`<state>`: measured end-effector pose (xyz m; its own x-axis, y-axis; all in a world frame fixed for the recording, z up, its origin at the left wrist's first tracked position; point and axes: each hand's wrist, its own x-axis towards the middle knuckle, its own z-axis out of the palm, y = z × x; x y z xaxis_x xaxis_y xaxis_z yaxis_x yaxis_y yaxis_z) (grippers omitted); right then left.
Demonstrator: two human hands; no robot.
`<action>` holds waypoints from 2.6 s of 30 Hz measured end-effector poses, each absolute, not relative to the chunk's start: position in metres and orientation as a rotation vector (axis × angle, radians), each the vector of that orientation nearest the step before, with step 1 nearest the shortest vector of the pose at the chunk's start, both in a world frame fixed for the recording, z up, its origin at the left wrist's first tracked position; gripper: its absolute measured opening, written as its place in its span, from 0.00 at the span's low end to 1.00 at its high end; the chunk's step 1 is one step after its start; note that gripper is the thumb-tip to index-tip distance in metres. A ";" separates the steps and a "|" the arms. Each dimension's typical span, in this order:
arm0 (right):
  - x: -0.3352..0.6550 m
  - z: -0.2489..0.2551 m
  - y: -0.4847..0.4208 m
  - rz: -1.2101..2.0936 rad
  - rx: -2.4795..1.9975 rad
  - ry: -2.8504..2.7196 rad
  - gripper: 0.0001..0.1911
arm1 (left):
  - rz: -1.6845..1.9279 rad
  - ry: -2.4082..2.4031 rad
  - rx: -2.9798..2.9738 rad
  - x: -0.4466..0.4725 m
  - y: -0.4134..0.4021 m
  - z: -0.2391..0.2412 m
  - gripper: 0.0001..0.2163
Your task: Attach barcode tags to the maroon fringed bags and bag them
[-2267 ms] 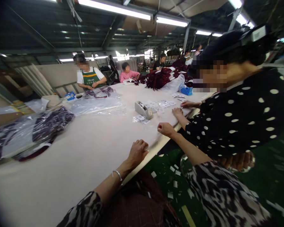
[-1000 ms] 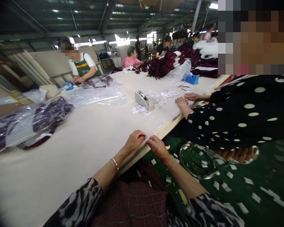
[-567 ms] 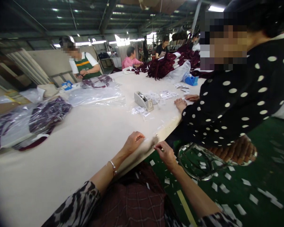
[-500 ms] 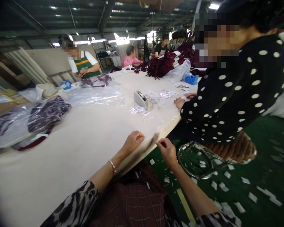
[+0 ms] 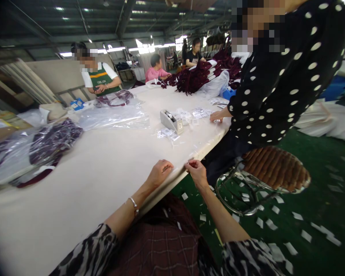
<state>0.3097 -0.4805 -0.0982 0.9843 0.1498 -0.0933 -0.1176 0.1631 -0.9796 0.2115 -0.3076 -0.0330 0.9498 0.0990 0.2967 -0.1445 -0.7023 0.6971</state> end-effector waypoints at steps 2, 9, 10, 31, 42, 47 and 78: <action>0.312 -0.100 -0.484 0.229 -1.329 -0.004 0.22 | 0.401 -0.034 2.315 0.212 -0.307 -0.033 0.08; 0.342 -0.094 -0.523 0.162 -1.154 0.127 0.25 | 0.403 -0.044 2.305 0.212 -0.307 -0.037 0.08; 0.347 -0.094 -0.524 0.163 -1.146 0.137 0.27 | 0.402 -0.047 2.303 0.212 -0.307 -0.037 0.08; 0.364 -0.096 -0.524 0.200 -1.110 0.177 0.25 | 0.426 -0.061 2.292 0.211 -0.307 -0.038 0.08; 0.377 -0.097 -0.509 0.303 -1.124 0.203 0.24 | 0.402 -0.059 2.273 0.211 -0.307 -0.037 0.07; 0.385 -0.087 -0.516 0.519 -1.096 0.170 0.21 | 0.407 -0.053 2.272 0.210 -0.307 -0.039 0.07; 0.350 -0.065 -0.532 0.489 -1.249 0.068 0.22 | 0.433 -0.106 2.426 0.205 -0.332 -0.022 0.03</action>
<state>0.3497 -0.5323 -0.0646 0.8955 0.3178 -0.3116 -0.3910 0.2276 -0.8918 0.2046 -0.3320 -0.0222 0.9418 0.0348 0.3342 -0.1846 -0.7776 0.6011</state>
